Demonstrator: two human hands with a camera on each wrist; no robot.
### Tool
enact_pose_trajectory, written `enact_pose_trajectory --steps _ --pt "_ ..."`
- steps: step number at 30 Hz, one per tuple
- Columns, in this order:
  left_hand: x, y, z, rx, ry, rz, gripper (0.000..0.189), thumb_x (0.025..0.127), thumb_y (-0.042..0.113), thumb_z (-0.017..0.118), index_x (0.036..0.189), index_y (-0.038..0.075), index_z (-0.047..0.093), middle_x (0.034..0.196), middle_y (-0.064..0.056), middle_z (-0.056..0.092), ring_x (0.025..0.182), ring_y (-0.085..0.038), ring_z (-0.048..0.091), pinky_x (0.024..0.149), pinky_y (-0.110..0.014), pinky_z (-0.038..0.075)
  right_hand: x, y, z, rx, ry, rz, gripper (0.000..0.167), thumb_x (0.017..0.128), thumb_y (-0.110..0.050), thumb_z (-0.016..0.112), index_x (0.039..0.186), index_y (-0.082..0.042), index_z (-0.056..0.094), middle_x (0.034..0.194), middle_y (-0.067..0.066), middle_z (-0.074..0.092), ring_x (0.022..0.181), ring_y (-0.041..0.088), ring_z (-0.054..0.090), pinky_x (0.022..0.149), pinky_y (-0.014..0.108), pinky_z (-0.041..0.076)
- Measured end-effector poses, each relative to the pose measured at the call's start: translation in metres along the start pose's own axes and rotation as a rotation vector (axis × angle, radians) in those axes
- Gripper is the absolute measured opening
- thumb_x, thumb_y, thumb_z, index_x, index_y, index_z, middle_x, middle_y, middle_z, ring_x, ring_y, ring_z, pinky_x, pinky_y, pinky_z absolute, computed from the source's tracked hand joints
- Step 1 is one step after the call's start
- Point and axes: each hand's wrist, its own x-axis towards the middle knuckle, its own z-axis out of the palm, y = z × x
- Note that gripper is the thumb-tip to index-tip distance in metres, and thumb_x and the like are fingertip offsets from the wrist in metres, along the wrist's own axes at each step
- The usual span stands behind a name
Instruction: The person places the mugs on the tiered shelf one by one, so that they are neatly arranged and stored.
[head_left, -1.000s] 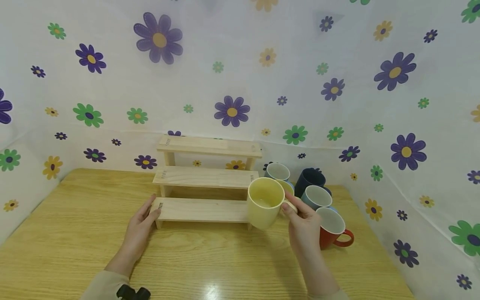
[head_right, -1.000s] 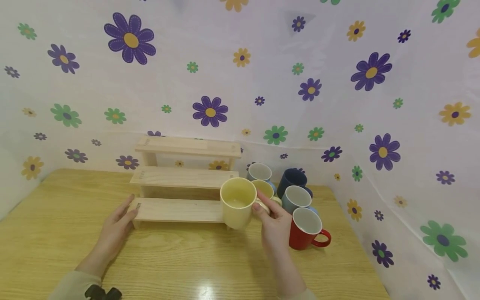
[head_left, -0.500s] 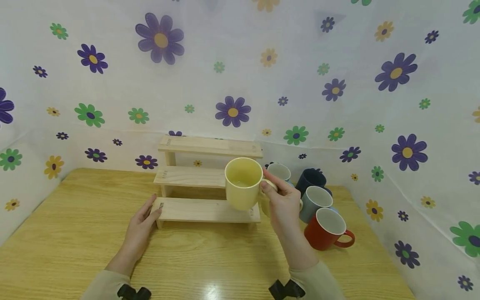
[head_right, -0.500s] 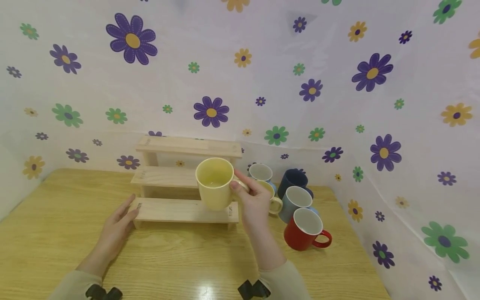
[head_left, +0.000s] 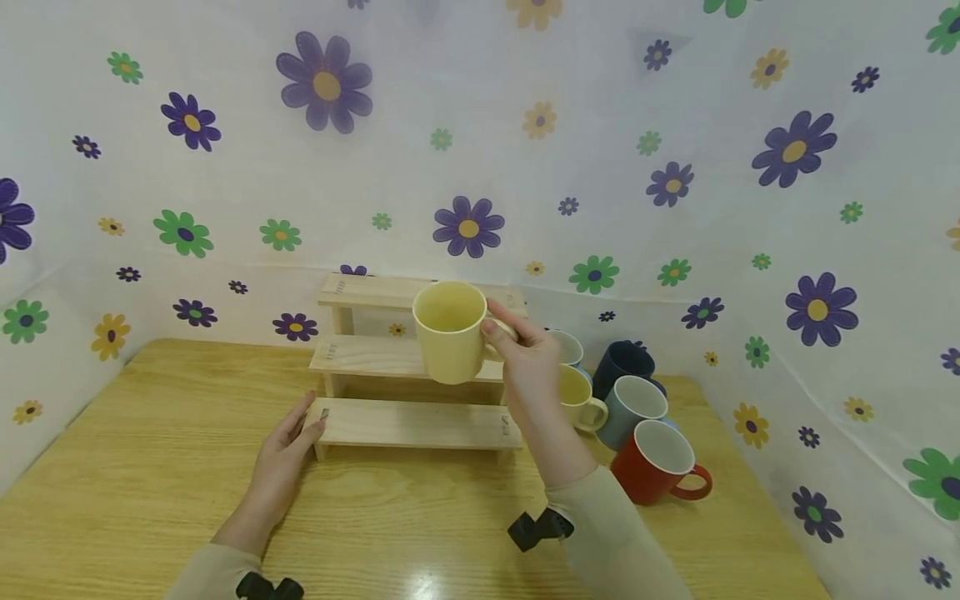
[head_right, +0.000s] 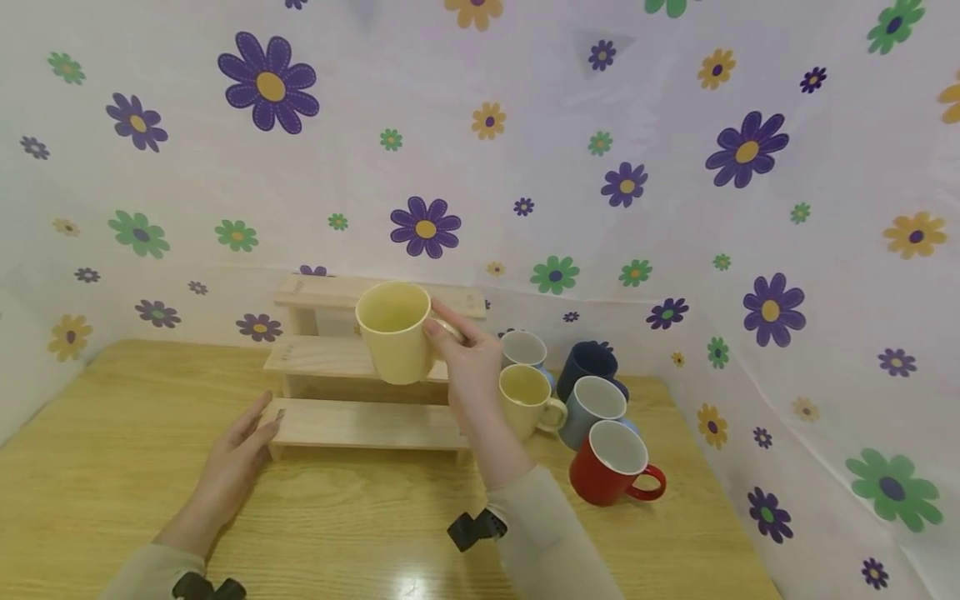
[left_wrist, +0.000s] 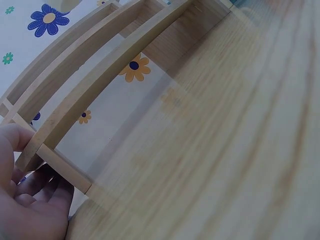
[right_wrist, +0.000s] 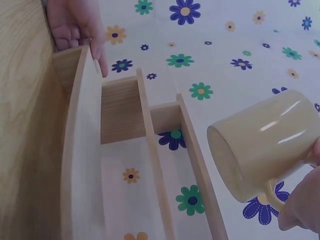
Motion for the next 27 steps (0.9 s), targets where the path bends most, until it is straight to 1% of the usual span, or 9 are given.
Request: enact_pose_trajectory --steps 3,7,11,14,16,20,23,27 --pt "0.001 -0.001 0.000 0.004 -0.002 -0.001 0.064 0.100 0.035 0.051 0.153 0.017 0.022 0.158 0.001 0.012 0.144 -0.020 0.007 0.113 -0.030 0.021 0.008 0.001 0.008 -0.005 -0.005 -0.007 0.029 0.084 0.009 0.067 0.113 0.010 0.065 0.104 0.007 0.069 0.106 0.020 0.056 0.088 0.026 0.050" --pt "0.001 -0.001 -0.001 0.004 -0.007 -0.010 0.064 0.100 0.036 0.051 0.154 0.019 0.021 0.158 0.002 0.010 0.144 -0.019 0.006 0.113 -0.030 0.020 0.017 0.003 0.021 -0.017 -0.024 -0.037 0.030 0.084 0.008 0.067 0.113 0.010 0.064 0.103 0.006 0.066 0.106 0.020 0.055 0.090 0.027 0.050" --pt "0.001 0.001 -0.002 0.006 -0.007 -0.017 0.065 0.099 0.037 0.051 0.154 0.020 0.020 0.158 0.003 0.009 0.144 -0.019 0.005 0.114 -0.030 0.019 0.026 0.007 0.032 -0.034 -0.031 -0.028 0.030 0.084 0.007 0.068 0.114 0.010 0.064 0.105 0.007 0.063 0.105 0.019 0.055 0.090 0.028 0.050" --pt "0.002 0.001 -0.001 -0.008 -0.010 -0.010 0.065 0.099 0.036 0.051 0.154 0.018 0.020 0.158 0.003 0.010 0.144 -0.019 0.005 0.114 -0.031 0.019 0.034 0.010 0.040 -0.052 -0.023 -0.007 0.029 0.083 0.005 0.070 0.112 0.008 0.066 0.108 0.010 0.067 0.104 0.019 0.060 0.090 0.029 0.051" --pt "0.002 0.001 -0.001 -0.020 -0.014 -0.004 0.065 0.099 0.035 0.052 0.154 0.017 0.020 0.159 0.002 0.010 0.144 -0.019 0.004 0.114 -0.031 0.018 0.040 0.012 0.045 -0.078 -0.016 -0.002 0.029 0.083 0.002 0.071 0.111 0.006 0.067 0.109 0.011 0.068 0.102 0.018 0.062 0.090 0.028 0.051" --pt "0.002 0.002 0.000 -0.020 -0.012 -0.003 0.066 0.099 0.035 0.052 0.154 0.016 0.020 0.159 0.002 0.010 0.144 -0.019 0.004 0.114 -0.033 0.017 0.051 0.015 0.057 -0.138 -0.033 0.005 0.029 0.083 -0.005 0.073 0.112 0.001 0.070 0.110 0.008 0.069 0.097 0.016 0.065 0.089 0.028 0.051" --pt "0.001 0.002 0.000 -0.028 -0.018 -0.003 0.066 0.100 0.035 0.051 0.154 0.016 0.019 0.159 0.002 0.008 0.144 -0.020 0.004 0.115 -0.036 0.016 0.058 0.017 0.065 -0.183 -0.051 -0.001 0.030 0.084 -0.010 0.073 0.112 -0.002 0.070 0.112 0.005 0.068 0.097 0.016 0.066 0.086 0.026 0.052" --pt "0.001 0.000 0.000 -0.026 -0.015 -0.015 0.065 0.100 0.035 0.051 0.154 0.018 0.019 0.158 0.003 0.009 0.144 -0.019 0.004 0.115 -0.034 0.017 0.067 0.026 0.076 -0.218 -0.072 -0.018 0.030 0.084 -0.012 0.074 0.112 -0.003 0.071 0.114 0.005 0.067 0.098 0.016 0.066 0.085 0.024 0.053"
